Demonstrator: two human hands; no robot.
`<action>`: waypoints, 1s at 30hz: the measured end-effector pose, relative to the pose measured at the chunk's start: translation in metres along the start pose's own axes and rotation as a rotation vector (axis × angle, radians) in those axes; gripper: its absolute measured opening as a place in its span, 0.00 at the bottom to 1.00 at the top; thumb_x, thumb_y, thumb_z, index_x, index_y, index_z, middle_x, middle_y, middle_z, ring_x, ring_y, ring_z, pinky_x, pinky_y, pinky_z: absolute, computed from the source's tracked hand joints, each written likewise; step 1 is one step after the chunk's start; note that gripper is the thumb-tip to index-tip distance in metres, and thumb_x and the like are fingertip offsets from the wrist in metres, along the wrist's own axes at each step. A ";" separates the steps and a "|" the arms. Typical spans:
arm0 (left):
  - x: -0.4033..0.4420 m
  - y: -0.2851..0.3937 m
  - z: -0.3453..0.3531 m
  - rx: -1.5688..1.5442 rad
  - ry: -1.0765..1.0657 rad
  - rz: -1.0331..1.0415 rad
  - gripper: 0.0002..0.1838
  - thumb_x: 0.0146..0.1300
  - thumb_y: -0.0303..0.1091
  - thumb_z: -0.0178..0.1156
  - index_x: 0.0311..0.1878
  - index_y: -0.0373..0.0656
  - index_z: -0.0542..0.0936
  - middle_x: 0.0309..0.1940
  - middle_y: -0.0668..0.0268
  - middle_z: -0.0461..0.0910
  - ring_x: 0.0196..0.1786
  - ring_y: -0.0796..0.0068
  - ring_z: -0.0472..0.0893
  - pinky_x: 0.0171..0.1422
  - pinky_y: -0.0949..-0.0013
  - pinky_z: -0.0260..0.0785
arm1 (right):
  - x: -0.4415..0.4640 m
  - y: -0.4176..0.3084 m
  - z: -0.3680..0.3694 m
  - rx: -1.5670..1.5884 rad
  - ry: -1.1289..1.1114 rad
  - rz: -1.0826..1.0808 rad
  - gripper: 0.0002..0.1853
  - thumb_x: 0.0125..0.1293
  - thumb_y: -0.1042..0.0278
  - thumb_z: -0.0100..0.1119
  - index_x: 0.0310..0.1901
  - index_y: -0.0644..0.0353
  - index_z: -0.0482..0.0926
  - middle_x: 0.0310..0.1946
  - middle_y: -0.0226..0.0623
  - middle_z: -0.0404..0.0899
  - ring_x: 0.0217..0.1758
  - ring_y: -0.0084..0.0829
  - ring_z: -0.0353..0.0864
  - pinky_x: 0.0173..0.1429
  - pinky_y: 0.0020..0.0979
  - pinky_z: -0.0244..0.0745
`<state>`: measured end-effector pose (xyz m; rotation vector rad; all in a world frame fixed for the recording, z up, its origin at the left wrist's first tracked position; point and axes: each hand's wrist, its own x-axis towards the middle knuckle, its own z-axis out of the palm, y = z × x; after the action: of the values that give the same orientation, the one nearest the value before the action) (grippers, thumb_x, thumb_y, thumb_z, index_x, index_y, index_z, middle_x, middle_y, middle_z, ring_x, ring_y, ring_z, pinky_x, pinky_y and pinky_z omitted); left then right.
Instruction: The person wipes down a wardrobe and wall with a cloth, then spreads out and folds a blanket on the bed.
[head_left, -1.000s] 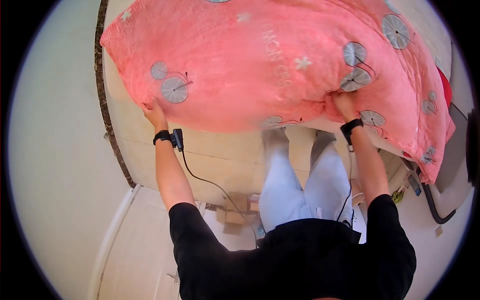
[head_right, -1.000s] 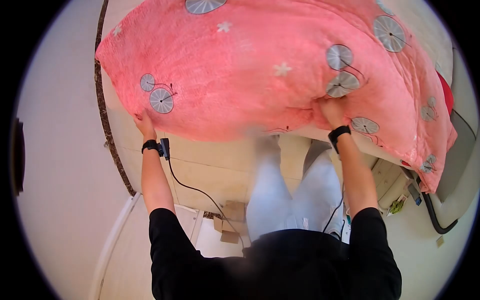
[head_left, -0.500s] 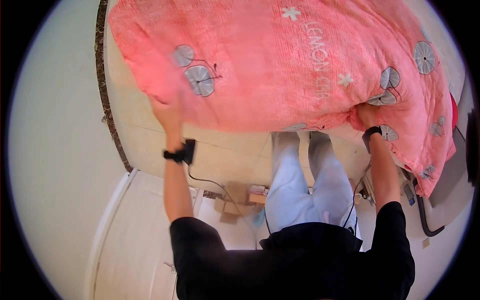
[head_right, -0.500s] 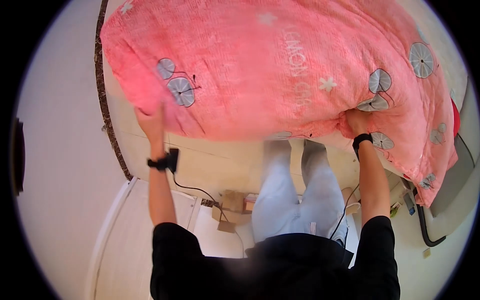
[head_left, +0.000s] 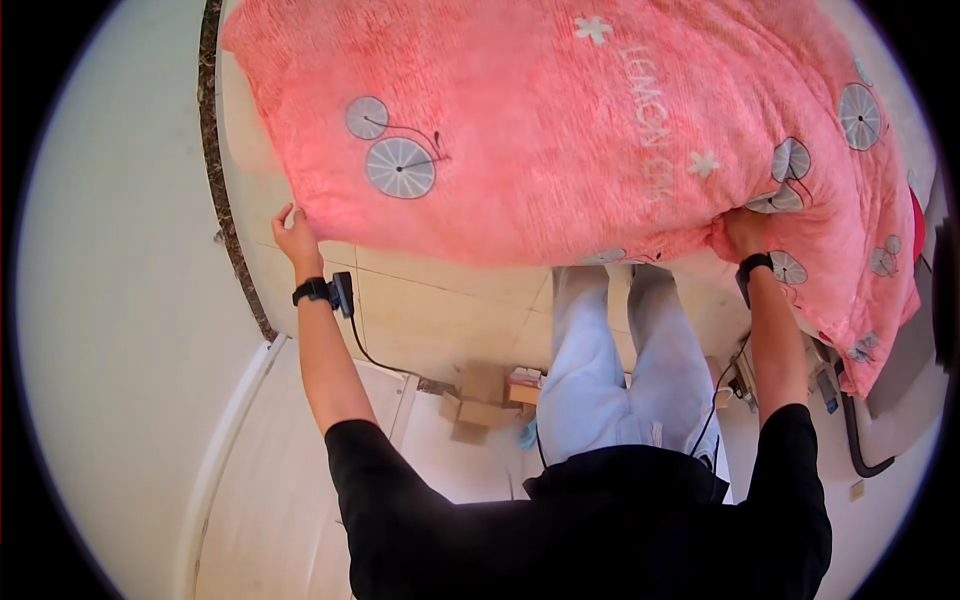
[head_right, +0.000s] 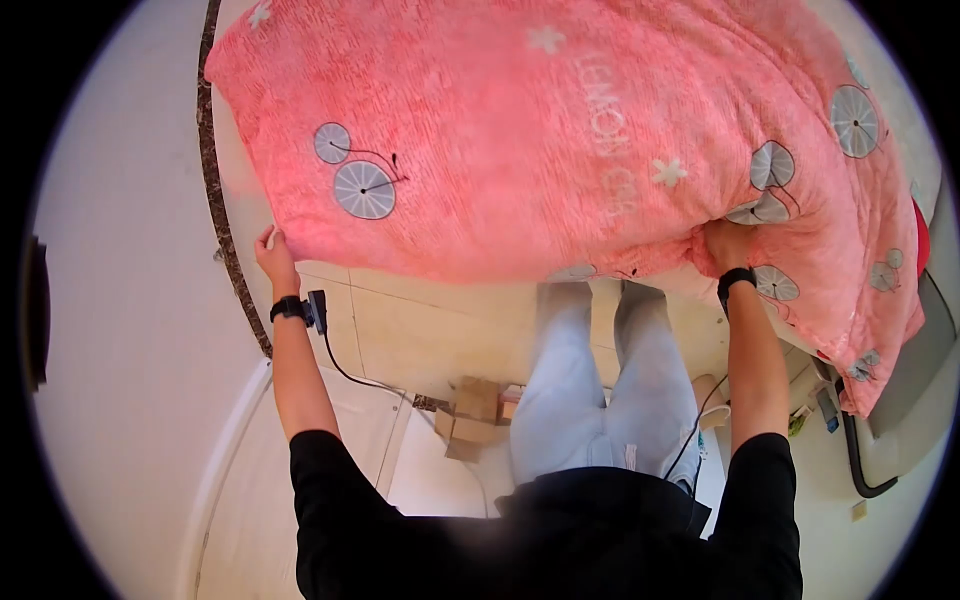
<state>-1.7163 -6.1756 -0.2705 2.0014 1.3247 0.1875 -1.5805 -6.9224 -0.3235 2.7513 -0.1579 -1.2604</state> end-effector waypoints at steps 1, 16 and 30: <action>0.011 -0.017 0.001 -0.101 -0.049 -0.116 0.25 0.62 0.36 0.63 0.59 0.34 0.70 0.53 0.57 0.74 0.49 0.70 0.76 0.53 0.68 0.69 | 0.000 -0.002 0.000 -0.019 -0.021 -0.003 0.16 0.64 0.59 0.49 0.45 0.59 0.80 0.44 0.46 0.83 0.47 0.49 0.80 0.53 0.42 0.72; -0.032 0.066 -0.007 -0.142 -0.648 -0.310 0.32 0.66 0.47 0.59 0.62 0.29 0.69 0.59 0.56 0.74 0.56 0.67 0.76 0.60 0.65 0.69 | -0.016 -0.014 -0.023 0.269 0.318 -0.068 0.22 0.63 0.53 0.53 0.54 0.56 0.76 0.53 0.45 0.79 0.55 0.51 0.76 0.59 0.46 0.69; -0.271 0.289 -0.023 0.012 -0.737 0.532 0.11 0.49 0.26 0.70 0.36 0.32 0.83 0.31 0.58 0.85 0.37 0.72 0.84 0.44 0.69 0.74 | -0.067 0.014 -0.045 0.325 0.144 -0.215 0.20 0.60 0.52 0.57 0.44 0.62 0.77 0.40 0.54 0.81 0.40 0.56 0.80 0.45 0.48 0.75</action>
<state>-1.6370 -6.4565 -0.0018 2.0894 0.3286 -0.2967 -1.5903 -6.9237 -0.2419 3.2009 -0.0585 -1.1657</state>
